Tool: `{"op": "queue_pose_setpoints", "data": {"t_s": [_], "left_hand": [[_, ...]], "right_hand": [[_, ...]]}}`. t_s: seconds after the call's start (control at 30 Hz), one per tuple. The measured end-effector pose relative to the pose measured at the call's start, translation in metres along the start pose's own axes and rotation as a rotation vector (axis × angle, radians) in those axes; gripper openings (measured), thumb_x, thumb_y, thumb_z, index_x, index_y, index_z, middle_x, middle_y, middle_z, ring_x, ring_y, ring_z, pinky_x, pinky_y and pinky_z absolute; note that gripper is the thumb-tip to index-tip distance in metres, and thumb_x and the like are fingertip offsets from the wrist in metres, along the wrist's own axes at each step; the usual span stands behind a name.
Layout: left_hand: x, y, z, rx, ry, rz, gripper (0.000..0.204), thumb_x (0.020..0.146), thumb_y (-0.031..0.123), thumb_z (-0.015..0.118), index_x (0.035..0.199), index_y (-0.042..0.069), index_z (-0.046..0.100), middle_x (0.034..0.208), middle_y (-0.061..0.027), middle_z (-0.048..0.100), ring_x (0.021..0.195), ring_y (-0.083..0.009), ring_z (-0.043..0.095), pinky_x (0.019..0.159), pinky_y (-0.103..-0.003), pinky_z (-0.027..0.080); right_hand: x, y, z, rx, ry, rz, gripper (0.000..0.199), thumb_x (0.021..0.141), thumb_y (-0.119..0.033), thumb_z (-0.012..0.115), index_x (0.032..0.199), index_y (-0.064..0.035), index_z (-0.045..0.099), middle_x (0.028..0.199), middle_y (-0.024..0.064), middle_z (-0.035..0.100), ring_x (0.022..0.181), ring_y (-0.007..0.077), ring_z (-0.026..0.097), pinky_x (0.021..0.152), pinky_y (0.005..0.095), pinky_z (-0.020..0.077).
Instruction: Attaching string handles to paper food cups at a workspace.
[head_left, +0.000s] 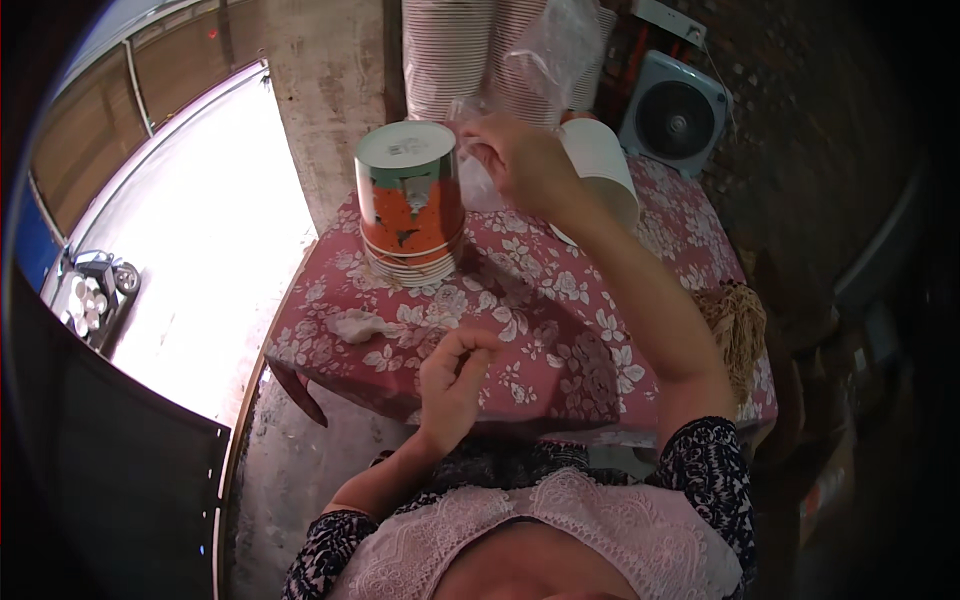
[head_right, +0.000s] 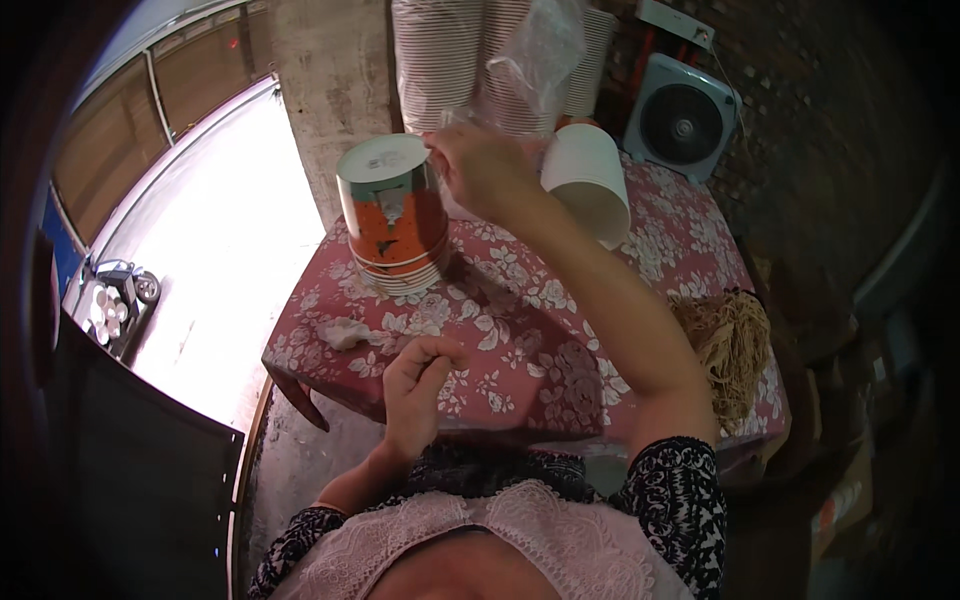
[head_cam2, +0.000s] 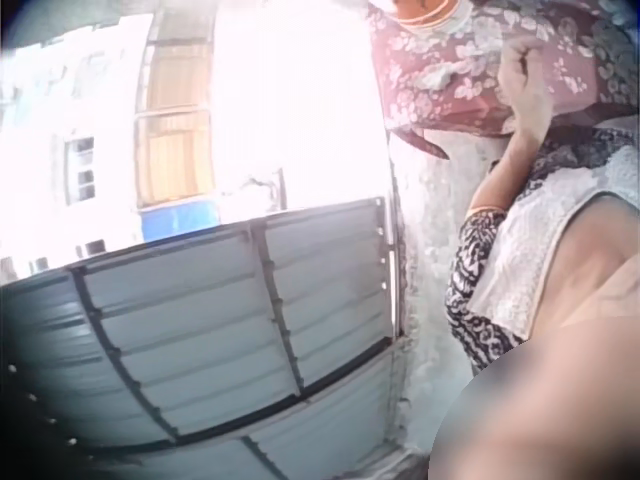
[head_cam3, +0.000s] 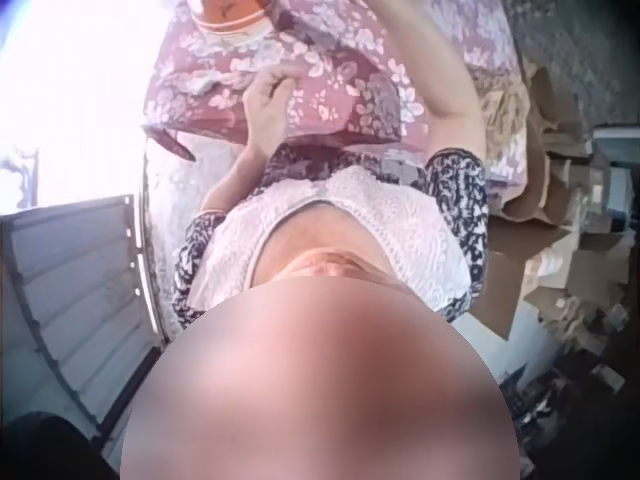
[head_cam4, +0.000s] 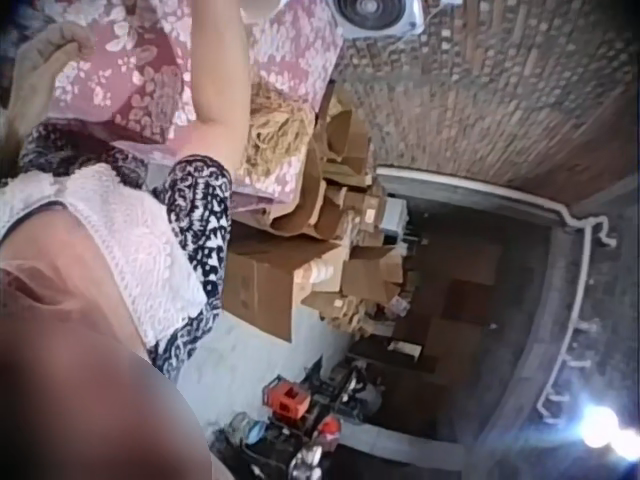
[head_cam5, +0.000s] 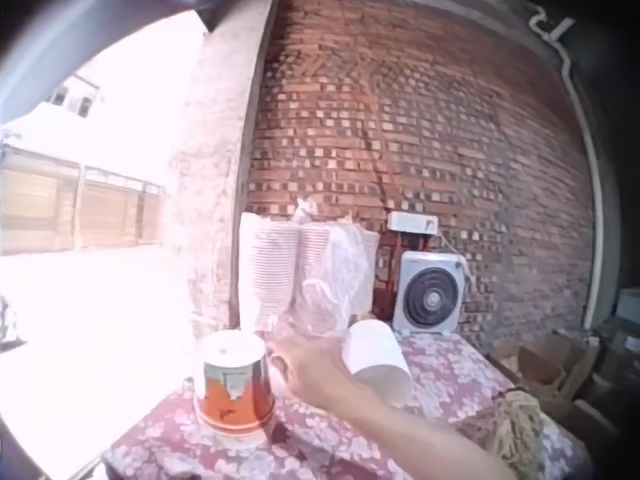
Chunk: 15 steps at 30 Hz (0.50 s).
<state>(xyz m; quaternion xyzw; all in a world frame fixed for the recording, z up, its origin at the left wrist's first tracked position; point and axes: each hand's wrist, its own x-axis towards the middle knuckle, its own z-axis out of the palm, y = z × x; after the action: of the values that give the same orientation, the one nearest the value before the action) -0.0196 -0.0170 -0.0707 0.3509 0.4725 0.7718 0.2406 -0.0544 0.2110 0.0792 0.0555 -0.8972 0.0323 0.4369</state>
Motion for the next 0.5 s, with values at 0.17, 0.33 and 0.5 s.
{"op": "queue_pose_setpoints", "data": {"t_s": [0.17, 0.33, 0.5], "left_hand": [[-0.002, -0.002, 0.003, 0.037, -0.069, -0.031, 0.014, 0.096, -0.001, 0.050, 0.103, -0.002, 0.062, 0.096, -0.0033, 0.065, 0.089, -0.0084, 0.058, 0.082, -0.023, 0.046], [0.004, -0.010, 0.013, 0.075, -0.114, -0.064, 0.013, 0.096, -0.002, 0.050, 0.101, -0.003, 0.061, 0.091, -0.0044, 0.066, 0.086, -0.0093, 0.059, 0.081, -0.024, 0.047], [0.004, -0.007, 0.029, 0.115, -0.177, -0.066, 0.012, 0.095, -0.004, 0.049, 0.097, -0.002, 0.061, 0.090, -0.0050, 0.066, 0.084, -0.0095, 0.060, 0.079, -0.024, 0.048]], "right_hand": [[-0.055, 0.043, -0.037, -0.188, 0.166, 0.232, 0.016, 0.086, -0.007, 0.061, 0.102, -0.0050, 0.063, 0.097, 0.0149, 0.065, 0.088, 0.0362, 0.064, 0.075, 0.0434, 0.0513], [-0.128, 0.106, -0.049, -0.525, 0.116, 0.392, 0.019, 0.079, -0.001, 0.058, 0.097, -0.0059, 0.059, 0.100, 0.0136, 0.057, 0.096, 0.0360, 0.056, 0.078, 0.0452, 0.0489], [-0.150, 0.137, -0.037, -0.623, 0.150, 0.315, 0.021, 0.075, -0.002, 0.061, 0.095, -0.0053, 0.058, 0.097, 0.0128, 0.057, 0.094, 0.0337, 0.057, 0.077, 0.0441, 0.0492]]}}
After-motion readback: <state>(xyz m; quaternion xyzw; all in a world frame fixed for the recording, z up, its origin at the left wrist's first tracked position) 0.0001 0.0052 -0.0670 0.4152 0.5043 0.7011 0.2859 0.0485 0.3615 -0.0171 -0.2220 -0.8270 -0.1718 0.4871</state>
